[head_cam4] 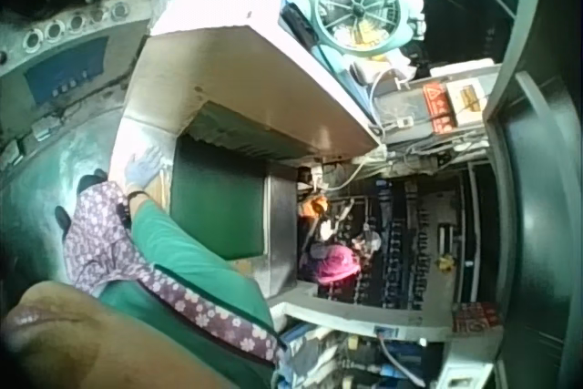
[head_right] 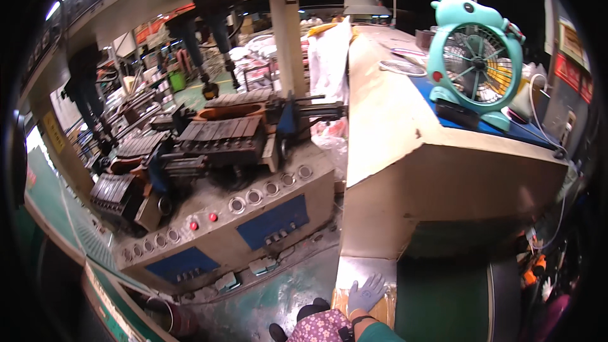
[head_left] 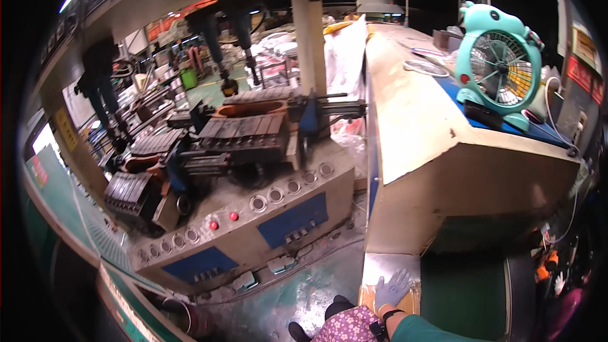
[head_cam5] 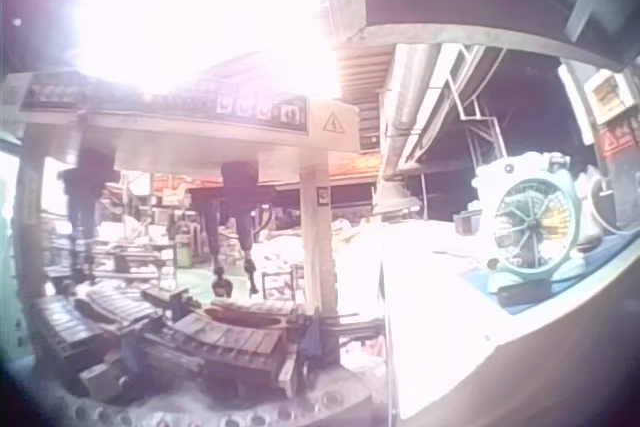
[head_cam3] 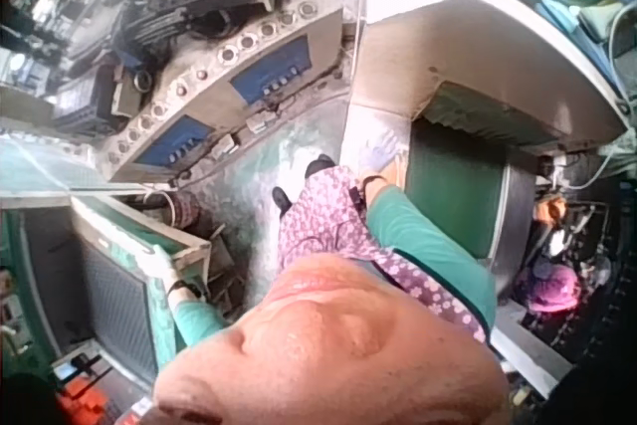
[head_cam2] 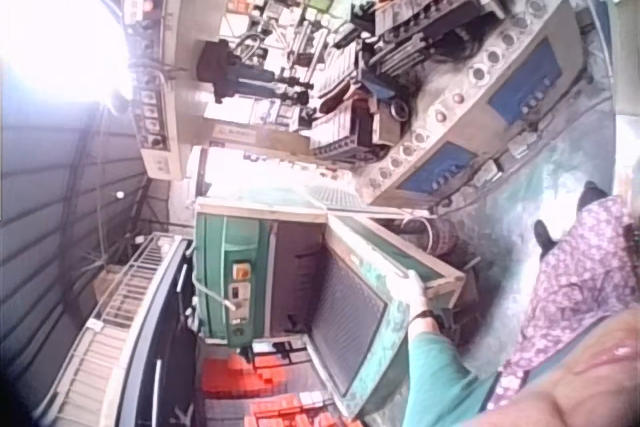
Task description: Operating an industrial heat press or molding machine for shoe manufacturing.
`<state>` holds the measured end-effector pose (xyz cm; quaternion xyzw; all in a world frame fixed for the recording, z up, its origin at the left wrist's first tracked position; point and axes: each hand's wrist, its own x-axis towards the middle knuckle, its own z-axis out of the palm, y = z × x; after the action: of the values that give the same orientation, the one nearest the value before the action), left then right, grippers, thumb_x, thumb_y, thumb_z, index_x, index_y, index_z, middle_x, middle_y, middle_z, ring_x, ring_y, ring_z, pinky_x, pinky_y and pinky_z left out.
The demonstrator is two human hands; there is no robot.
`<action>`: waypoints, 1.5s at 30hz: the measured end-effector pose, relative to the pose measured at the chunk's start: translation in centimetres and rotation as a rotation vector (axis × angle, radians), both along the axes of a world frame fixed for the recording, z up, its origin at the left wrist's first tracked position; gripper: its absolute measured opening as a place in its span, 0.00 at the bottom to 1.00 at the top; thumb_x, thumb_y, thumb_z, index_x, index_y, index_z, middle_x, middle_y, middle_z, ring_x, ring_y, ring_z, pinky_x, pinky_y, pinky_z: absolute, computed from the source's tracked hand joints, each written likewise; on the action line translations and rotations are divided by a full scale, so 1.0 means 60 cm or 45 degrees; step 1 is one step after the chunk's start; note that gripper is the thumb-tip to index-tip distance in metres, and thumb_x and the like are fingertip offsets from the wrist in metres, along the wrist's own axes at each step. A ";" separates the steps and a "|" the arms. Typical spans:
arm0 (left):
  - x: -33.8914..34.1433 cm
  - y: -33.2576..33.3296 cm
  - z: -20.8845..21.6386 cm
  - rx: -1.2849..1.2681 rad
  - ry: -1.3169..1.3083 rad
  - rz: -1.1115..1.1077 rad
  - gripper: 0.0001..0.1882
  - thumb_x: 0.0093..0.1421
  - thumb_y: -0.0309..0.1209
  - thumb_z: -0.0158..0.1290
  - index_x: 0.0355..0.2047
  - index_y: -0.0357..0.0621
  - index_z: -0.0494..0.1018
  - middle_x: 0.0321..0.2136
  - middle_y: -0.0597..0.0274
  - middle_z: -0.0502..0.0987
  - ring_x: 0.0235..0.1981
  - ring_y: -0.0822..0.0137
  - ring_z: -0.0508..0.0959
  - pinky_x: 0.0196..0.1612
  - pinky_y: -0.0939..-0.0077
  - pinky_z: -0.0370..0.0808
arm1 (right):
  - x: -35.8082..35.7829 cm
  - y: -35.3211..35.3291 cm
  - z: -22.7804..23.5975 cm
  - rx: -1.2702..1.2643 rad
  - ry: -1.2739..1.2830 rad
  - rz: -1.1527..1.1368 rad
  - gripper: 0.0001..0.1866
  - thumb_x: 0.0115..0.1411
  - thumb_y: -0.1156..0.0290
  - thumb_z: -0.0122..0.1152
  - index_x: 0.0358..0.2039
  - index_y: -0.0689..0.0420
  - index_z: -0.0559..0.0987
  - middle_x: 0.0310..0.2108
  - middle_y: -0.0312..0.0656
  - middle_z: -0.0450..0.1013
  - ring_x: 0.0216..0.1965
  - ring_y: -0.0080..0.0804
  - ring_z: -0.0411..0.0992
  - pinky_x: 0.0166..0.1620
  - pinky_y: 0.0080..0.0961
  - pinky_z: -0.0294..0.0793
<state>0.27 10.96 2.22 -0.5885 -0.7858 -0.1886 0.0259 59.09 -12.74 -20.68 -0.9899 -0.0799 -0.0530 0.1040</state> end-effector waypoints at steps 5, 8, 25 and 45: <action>0.025 0.003 0.018 -0.016 0.027 -0.013 0.34 0.54 0.36 0.65 0.59 0.32 0.70 0.53 0.35 0.76 0.55 0.38 0.75 0.63 0.50 0.69 | 0.007 -0.008 -0.002 0.037 0.005 -0.014 0.41 0.66 0.45 0.47 0.70 0.61 0.62 0.74 0.51 0.54 0.76 0.50 0.46 0.76 0.53 0.35; 0.020 0.005 0.012 0.005 0.025 -0.012 0.34 0.54 0.36 0.65 0.59 0.32 0.70 0.54 0.34 0.75 0.56 0.38 0.74 0.63 0.50 0.69 | 0.006 -0.007 0.001 0.037 0.020 -0.018 0.41 0.65 0.45 0.48 0.70 0.62 0.62 0.74 0.51 0.54 0.76 0.50 0.46 0.76 0.53 0.35; 0.011 0.011 0.001 0.017 0.083 -0.029 0.36 0.55 0.39 0.65 0.59 0.29 0.69 0.54 0.32 0.74 0.56 0.36 0.73 0.63 0.49 0.68 | 0.009 -0.007 -0.011 0.043 -0.007 -0.011 0.41 0.65 0.45 0.48 0.70 0.62 0.63 0.74 0.52 0.54 0.76 0.51 0.46 0.76 0.53 0.35; -0.011 0.018 -0.020 0.007 0.117 0.025 0.38 0.55 0.39 0.65 0.61 0.31 0.68 0.56 0.34 0.74 0.58 0.38 0.73 0.65 0.50 0.68 | 0.005 0.000 0.012 0.027 0.075 -0.020 0.40 0.68 0.45 0.44 0.71 0.61 0.62 0.75 0.49 0.52 0.76 0.48 0.45 0.75 0.52 0.37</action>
<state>-0.37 12.06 0.99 -0.5887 -0.7889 -0.1634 0.0654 59.38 -12.77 -19.94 -0.9905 -0.0684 -0.0256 0.1165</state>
